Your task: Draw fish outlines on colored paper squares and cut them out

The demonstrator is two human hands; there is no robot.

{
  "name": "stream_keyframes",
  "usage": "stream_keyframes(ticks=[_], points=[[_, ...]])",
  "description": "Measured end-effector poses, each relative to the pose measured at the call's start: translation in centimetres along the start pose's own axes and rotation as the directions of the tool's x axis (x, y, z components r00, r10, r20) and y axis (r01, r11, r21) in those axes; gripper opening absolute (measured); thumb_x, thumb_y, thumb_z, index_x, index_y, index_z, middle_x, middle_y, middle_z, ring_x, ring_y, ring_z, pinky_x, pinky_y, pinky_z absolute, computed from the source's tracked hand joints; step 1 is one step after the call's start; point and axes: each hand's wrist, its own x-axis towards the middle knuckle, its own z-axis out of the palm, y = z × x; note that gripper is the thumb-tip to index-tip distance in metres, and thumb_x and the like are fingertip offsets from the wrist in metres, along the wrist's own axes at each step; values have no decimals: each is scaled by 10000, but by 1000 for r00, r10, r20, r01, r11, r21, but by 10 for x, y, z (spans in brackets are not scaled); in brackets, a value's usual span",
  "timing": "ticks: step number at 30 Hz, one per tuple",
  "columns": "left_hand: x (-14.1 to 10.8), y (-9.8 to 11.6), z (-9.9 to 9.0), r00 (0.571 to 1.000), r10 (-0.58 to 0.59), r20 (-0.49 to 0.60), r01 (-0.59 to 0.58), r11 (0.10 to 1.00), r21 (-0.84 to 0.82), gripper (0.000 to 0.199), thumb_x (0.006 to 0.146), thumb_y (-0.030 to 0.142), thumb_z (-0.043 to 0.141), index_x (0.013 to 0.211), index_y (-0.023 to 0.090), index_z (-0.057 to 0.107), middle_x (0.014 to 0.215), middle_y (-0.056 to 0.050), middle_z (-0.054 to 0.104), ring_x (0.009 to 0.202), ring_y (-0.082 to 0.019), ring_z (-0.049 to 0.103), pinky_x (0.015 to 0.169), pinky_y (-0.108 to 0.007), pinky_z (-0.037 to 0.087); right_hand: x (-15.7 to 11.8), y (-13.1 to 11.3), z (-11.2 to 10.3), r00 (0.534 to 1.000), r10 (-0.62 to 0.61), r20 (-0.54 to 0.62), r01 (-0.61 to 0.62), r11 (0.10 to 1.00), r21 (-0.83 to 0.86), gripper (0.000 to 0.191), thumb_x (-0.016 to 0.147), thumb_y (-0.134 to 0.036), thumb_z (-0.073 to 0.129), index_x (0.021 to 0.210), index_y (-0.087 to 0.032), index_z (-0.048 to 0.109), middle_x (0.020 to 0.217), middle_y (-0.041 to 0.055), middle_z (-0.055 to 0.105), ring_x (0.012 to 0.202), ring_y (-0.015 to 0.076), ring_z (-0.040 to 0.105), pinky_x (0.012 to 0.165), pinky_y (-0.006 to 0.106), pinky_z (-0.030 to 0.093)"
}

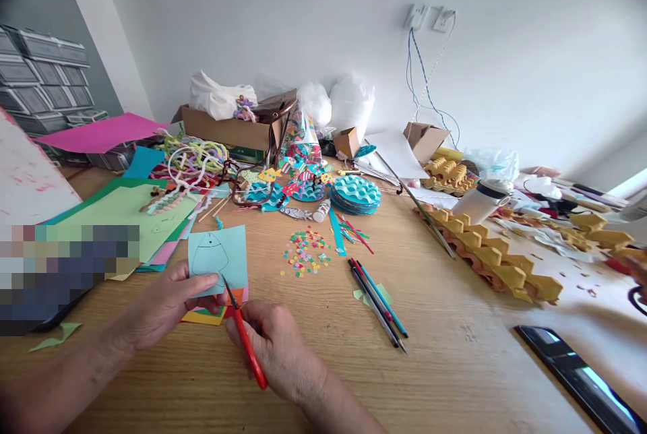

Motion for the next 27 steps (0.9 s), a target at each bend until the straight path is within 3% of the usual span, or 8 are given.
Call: stream_keyframes(ticks=[22, 27], points=[[-2, -1, -4, 998, -33, 47, 35, 999, -42, 208, 655, 344, 731, 698, 145, 691, 639, -35, 705, 598, -145, 616, 550, -225, 509, 1, 0, -1, 999, -26, -24, 24, 995, -101, 329, 888, -362, 449, 612, -185, 413, 477, -80, 341, 430, 57, 283, 430, 196, 213], [-2, 1, -3, 997, -60, -44, 58, 997, -44, 260, 607, 373, 762, 702, 149, 670, 661, -33, 706, 592, -152, 618, 560, -250, 517, 0, 1, -1, 999, -7, -39, 1, 989, -147, 330, 887, -354, 447, 607, -185, 404, 466, -78, 341, 433, 58, 290, 434, 201, 204]])
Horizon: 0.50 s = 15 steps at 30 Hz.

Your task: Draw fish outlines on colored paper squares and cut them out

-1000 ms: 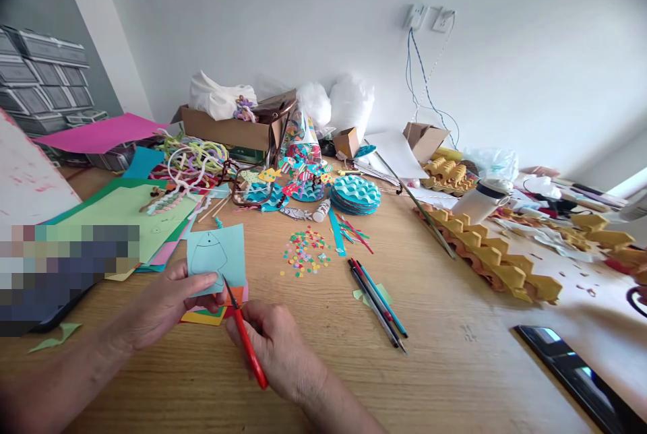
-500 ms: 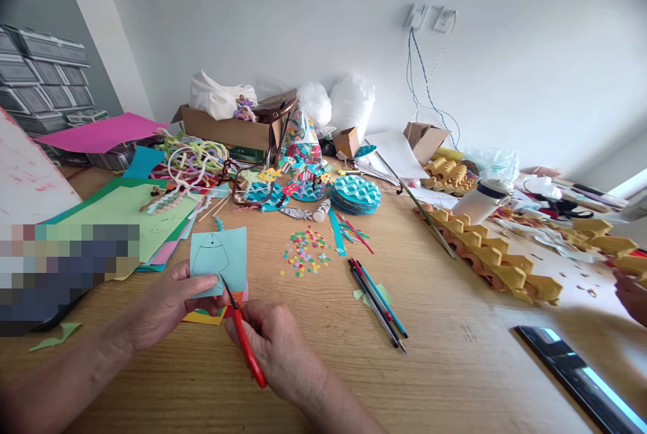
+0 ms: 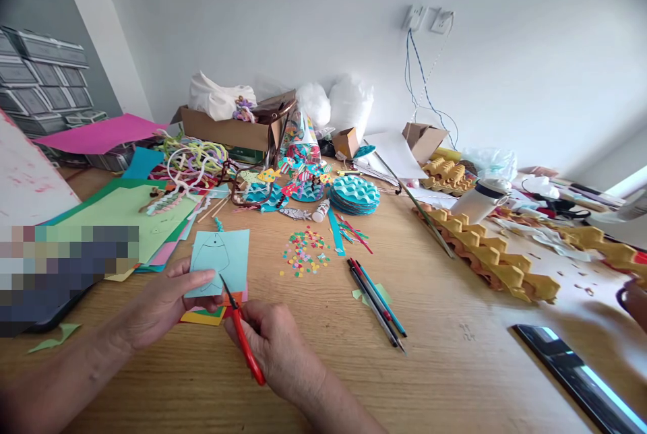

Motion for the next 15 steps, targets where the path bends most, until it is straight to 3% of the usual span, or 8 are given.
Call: stream_keyframes(ticks=[4, 15], points=[[-1, 1, 1, 996, -4, -86, 4, 1000, 3, 251, 607, 357, 765, 727, 163, 658, 638, -9, 690, 579, -143, 602, 582, -264, 521, 0, -3, -1, 1000, -8, 2, 8, 999, -35, 330, 887, -354, 438, 605, -185, 408, 468, -73, 348, 442, 61, 305, 439, 199, 216], [-1, 2, -1, 1000, 3, -14, -3, 999, 33, 218, 647, 356, 748, 724, 164, 679, 654, -11, 693, 590, -145, 606, 586, -253, 512, 0, -4, -1, 1000, -30, 4, 30, 997, -72, 327, 893, -345, 434, 608, -184, 414, 491, -65, 379, 458, 66, 323, 452, 203, 226]])
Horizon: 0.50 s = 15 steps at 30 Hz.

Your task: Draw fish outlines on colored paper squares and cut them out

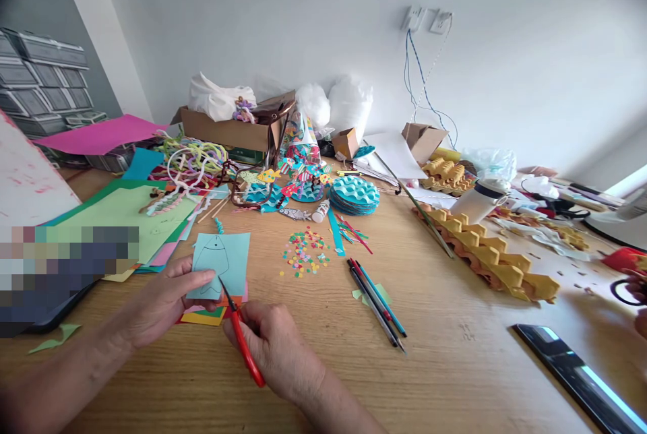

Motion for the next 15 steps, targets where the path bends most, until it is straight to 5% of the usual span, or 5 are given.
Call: stream_keyframes(ticks=[15], points=[[0, -2, -1, 1000, 1, -16, -1, 1000, 4, 193, 657, 348, 727, 723, 174, 676, 643, -5, 692, 579, -153, 613, 587, -267, 508, 0, 1, 0, 1000, -17, 4, 17, 1000, -17, 340, 901, -345, 425, 601, -189, 393, 483, -68, 355, 456, 64, 308, 450, 200, 225]])
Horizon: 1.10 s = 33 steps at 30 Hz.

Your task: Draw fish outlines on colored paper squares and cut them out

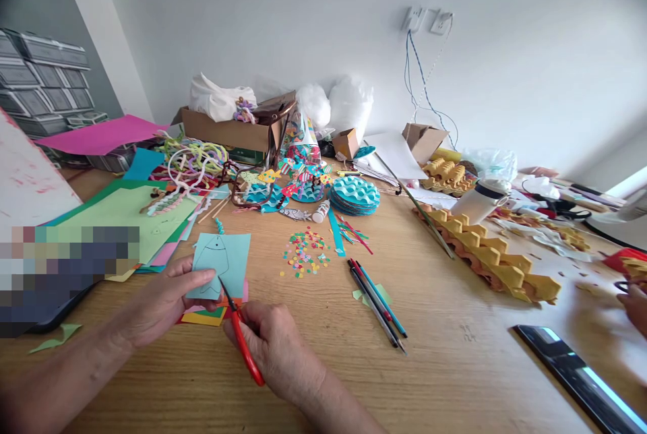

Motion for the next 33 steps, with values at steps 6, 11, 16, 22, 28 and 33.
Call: stream_keyframes(ticks=[6, 11, 16, 22, 28, 33], points=[[0, 2, 4, 1000, 8, -24, -8, 1000, -2, 242, 604, 367, 752, 694, 160, 664, 617, -14, 688, 564, -148, 593, 543, -249, 496, 0, 0, 0, 1000, -8, -2, 8, 1000, -10, 323, 897, -330, 431, 609, -184, 421, 485, -63, 393, 460, 69, 331, 457, 198, 239], [0, 2, 5, 1000, 17, 5, -17, 1000, -4, 240, 628, 365, 740, 727, 156, 678, 659, -27, 701, 594, -153, 599, 537, -242, 498, 1, -1, 0, 1000, 5, 6, -4, 1000, -9, 325, 903, -328, 426, 612, -183, 421, 480, -61, 405, 460, 69, 342, 453, 199, 237], [0, 1, 5, 1000, 18, 8, -18, 1000, 4, 219, 646, 357, 723, 709, 154, 673, 638, -21, 686, 570, -142, 579, 522, -235, 489, 1, -1, 0, 1000, 3, 11, -3, 1000, -31, 344, 906, -348, 419, 603, -184, 410, 478, -60, 396, 479, 74, 355, 463, 199, 242], [1, -2, 2, 1000, 12, 25, -12, 1000, -1, 226, 663, 365, 718, 730, 155, 672, 663, -28, 700, 569, -142, 595, 523, -232, 485, 1, 1, -1, 1000, -6, 12, 6, 999, -32, 330, 900, -348, 433, 614, -185, 411, 488, -66, 372, 472, 69, 333, 464, 201, 232], [3, -3, -2, 1000, 4, 26, -4, 1000, -23, 225, 709, 370, 700, 800, 168, 659, 668, -11, 688, 588, -155, 611, 535, -243, 484, 1, 2, -1, 1000, -25, 17, 26, 998, -58, 322, 904, -329, 425, 616, -188, 398, 491, -67, 384, 461, 68, 333, 469, 206, 235], [4, 0, -3, 1000, -16, 12, 17, 993, -119, 233, 692, 300, 730, 879, 188, 650, 723, 0, 700, 655, -186, 652, 650, -301, 525, 0, 1, -1, 999, 0, 43, 3, 996, -86, 312, 893, -337, 439, 619, -191, 406, 485, -61, 409, 451, 73, 357, 456, 201, 253]])
